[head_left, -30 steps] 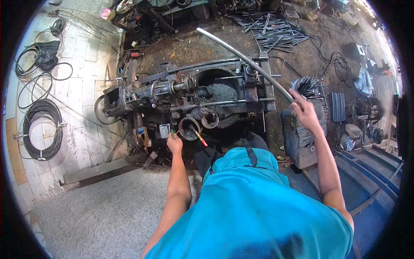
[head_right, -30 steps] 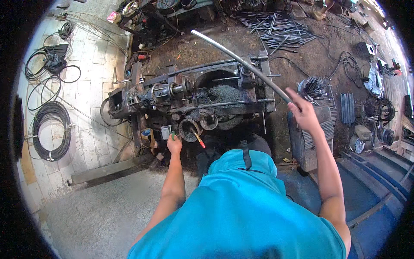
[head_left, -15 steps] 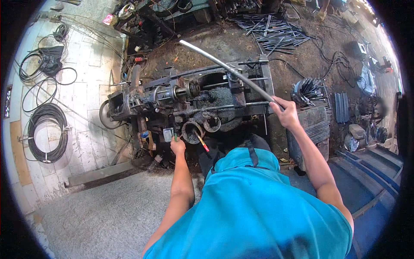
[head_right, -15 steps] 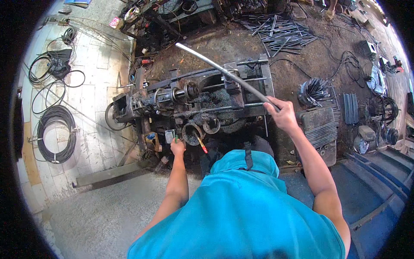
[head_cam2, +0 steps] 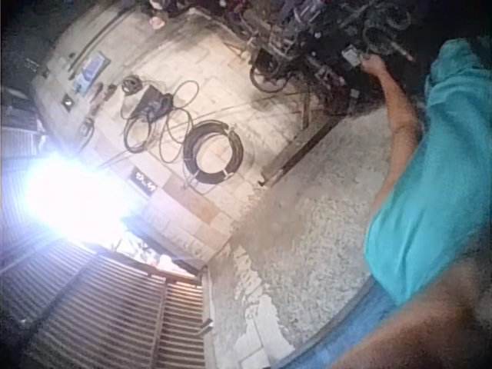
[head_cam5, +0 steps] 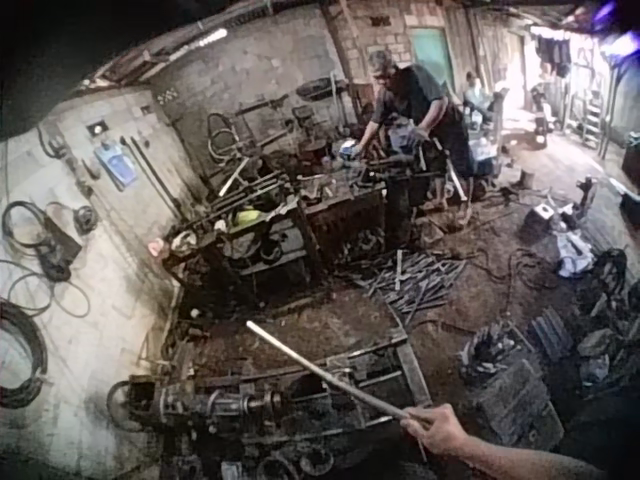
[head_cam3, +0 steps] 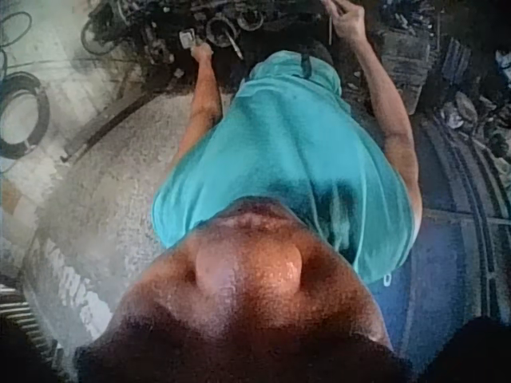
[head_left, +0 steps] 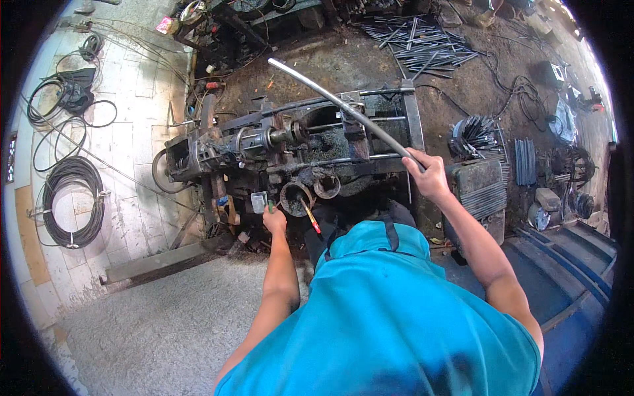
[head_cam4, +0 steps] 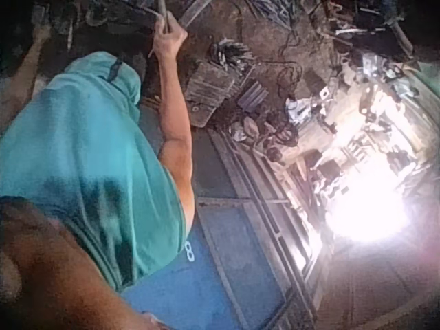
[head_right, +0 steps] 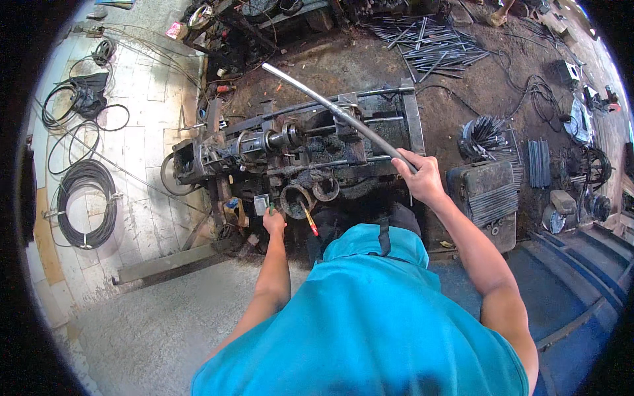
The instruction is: Operating an industrial threading machine to process metal rods.
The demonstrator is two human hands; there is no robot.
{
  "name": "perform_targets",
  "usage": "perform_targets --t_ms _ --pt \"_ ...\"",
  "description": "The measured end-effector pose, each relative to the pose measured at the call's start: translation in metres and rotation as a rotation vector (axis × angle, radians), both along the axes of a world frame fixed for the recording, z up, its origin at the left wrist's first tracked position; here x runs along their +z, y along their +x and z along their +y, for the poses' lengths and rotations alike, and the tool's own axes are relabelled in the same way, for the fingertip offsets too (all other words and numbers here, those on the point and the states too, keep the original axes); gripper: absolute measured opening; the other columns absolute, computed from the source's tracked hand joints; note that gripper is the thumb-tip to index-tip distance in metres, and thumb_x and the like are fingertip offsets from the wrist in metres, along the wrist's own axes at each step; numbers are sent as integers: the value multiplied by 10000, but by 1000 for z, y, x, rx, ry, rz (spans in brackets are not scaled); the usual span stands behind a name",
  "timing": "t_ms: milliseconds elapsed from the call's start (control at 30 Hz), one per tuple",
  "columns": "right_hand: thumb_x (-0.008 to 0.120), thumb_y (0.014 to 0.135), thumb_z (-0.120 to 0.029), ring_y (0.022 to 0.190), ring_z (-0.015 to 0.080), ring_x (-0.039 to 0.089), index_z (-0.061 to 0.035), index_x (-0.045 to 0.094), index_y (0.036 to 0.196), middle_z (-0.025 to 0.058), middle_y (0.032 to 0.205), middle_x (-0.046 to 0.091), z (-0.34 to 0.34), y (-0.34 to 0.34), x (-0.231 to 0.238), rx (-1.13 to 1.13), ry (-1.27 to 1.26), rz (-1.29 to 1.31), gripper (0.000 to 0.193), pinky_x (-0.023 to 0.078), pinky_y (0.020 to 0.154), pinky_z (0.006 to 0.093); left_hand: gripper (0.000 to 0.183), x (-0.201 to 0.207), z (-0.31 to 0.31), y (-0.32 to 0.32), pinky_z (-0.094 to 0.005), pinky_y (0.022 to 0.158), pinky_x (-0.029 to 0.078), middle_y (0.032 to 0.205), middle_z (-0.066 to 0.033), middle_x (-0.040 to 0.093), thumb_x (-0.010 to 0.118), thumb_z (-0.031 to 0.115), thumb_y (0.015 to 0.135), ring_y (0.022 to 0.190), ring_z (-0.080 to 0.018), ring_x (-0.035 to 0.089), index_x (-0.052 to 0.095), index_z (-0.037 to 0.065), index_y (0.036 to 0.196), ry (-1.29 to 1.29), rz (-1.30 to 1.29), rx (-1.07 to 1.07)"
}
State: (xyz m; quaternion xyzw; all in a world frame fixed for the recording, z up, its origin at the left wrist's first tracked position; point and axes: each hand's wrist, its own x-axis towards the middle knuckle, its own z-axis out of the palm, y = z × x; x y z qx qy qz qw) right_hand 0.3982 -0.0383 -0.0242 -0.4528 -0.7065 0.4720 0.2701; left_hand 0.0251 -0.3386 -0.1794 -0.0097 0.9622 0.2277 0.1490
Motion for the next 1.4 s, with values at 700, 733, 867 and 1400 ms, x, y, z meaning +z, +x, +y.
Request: perform_targets --t_ms 700,733,867,1400 --pt "687 881 -170 550 139 564 28 671 1075 160 685 640 0 -1 0 54 90 34 277 481 572 307 371 41 24 17 -398 548 524 1068 -226 643 494 180 969 739 -289 660 551 46 1310 55 -132 94" --pt "686 881 -166 551 140 566 26 671 1069 158 688 640 0 0 -3 44 88 27 269 480 572 305 371 41 25 17 -415 614 528 1075 -234 645 498 182 964 788 -311 662 557 40 1301 79 -146 99" --pt "686 878 -158 551 144 569 20 672 1058 154 698 643 3 -2 0 63 87 -3 253 482 574 304 372 8 3 3 -460 846 492 1105 -259 644 519 189 933 969 -395 637 587 20 1257 67 -45 42" --pt "671 885 -154 616 205 656 19 674 1049 197 782 669 2 -2 3 73 99 -25 238 504 612 318 371 -4 0 -5 -471 915 458 1123 -268 637 548 199 905 1066 -428 595 614 10 1217 18 4 22"
